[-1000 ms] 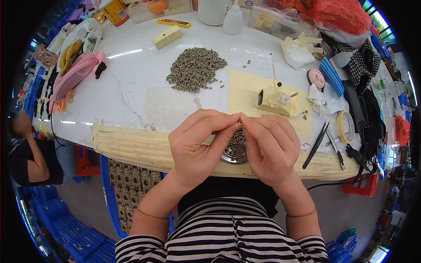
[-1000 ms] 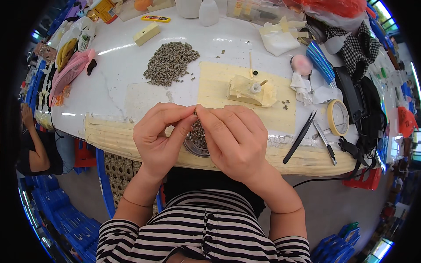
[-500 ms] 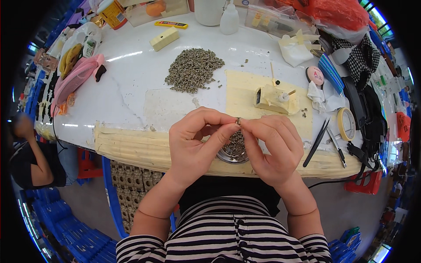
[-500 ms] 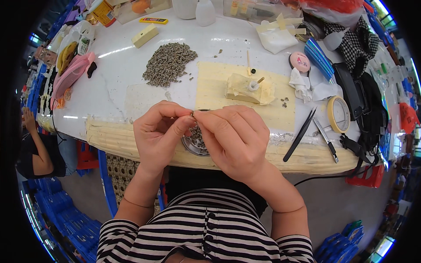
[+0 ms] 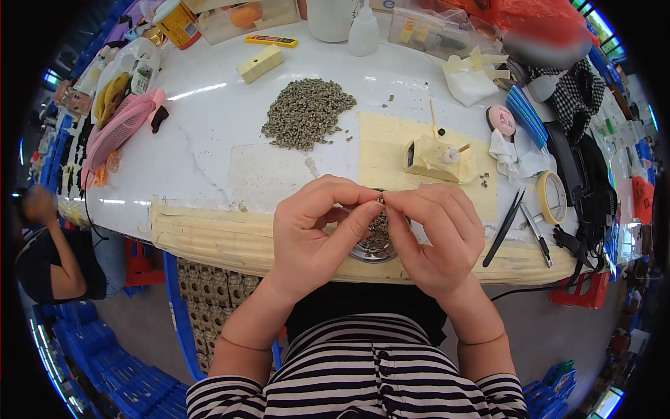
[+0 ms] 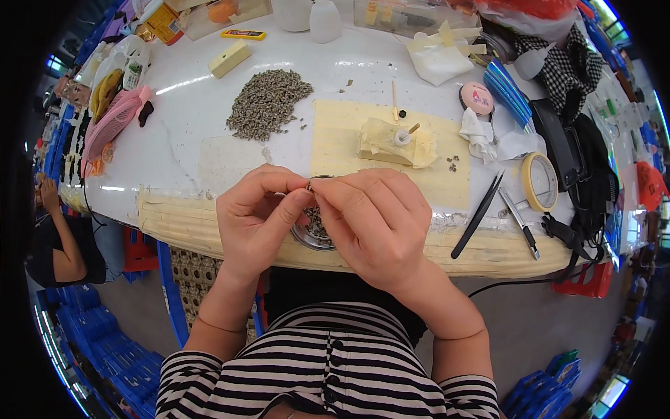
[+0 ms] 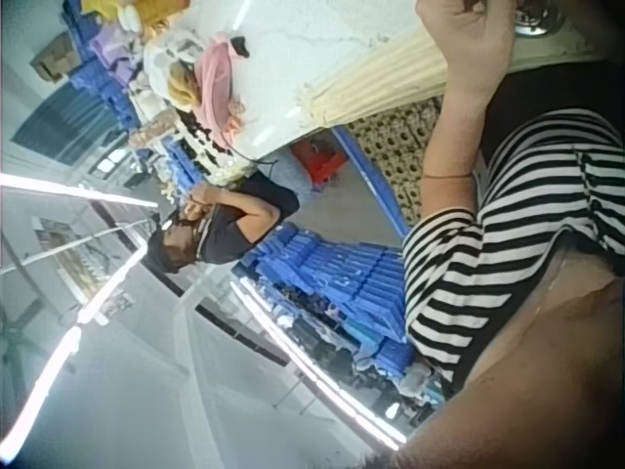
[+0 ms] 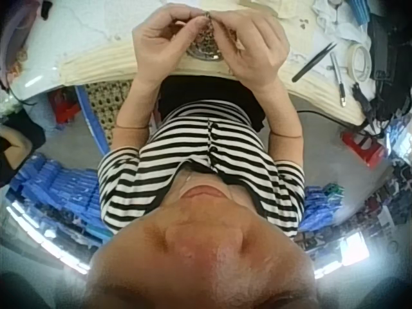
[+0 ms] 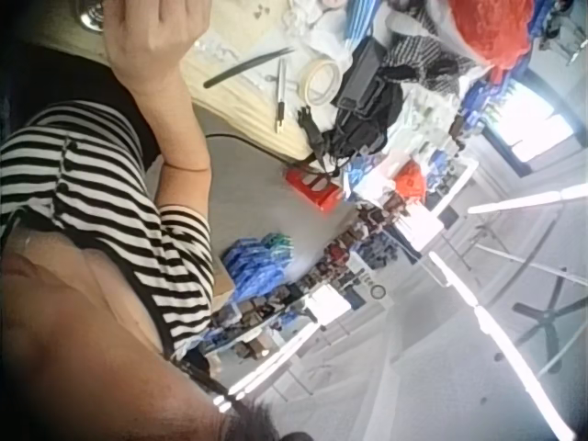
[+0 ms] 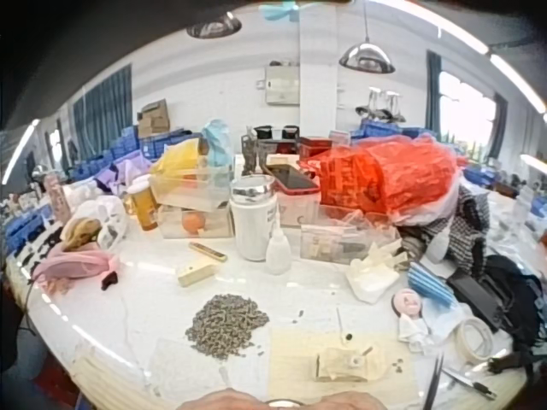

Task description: The person assembles small metal components at a workstation. They pick up small parts from the table, place them into a circular metal container, and manipulate them with their fingers.

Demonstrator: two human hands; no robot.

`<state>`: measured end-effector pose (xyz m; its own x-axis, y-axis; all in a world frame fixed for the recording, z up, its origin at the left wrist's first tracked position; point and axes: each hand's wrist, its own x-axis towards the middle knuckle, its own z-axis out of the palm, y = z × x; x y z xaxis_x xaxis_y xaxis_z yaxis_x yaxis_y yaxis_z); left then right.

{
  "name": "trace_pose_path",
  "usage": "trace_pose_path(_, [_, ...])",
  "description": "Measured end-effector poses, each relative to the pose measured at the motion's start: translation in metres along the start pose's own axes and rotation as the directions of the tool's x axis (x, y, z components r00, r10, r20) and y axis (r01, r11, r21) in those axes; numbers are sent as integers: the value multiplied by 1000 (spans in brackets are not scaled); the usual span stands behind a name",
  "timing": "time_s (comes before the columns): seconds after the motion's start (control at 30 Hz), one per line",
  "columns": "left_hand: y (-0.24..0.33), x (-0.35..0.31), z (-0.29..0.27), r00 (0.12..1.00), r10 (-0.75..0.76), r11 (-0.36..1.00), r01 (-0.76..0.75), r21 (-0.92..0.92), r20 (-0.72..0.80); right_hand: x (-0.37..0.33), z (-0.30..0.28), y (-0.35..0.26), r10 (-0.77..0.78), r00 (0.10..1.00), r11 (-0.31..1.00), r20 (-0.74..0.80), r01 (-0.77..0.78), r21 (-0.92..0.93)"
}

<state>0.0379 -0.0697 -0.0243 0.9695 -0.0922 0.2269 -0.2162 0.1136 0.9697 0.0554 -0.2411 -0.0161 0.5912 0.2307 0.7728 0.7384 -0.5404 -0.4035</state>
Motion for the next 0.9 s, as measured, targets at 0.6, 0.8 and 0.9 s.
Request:
trace_pose_path(0.6, [-7,1,5,975,206,957,-182,225,-85,-1,2,2,-5,1000,1000,30,6,-25])
trace_pose_path(0.8, [-8,0,5,979,185,957,-161,243,-82,-2,4,7,-36,999,999,33,37,-36])
trace_pose_path(0.9, [-8,0,6,988,130,974,-110,196,-89,-2,5,5,-15,999,999,44,17,-35])
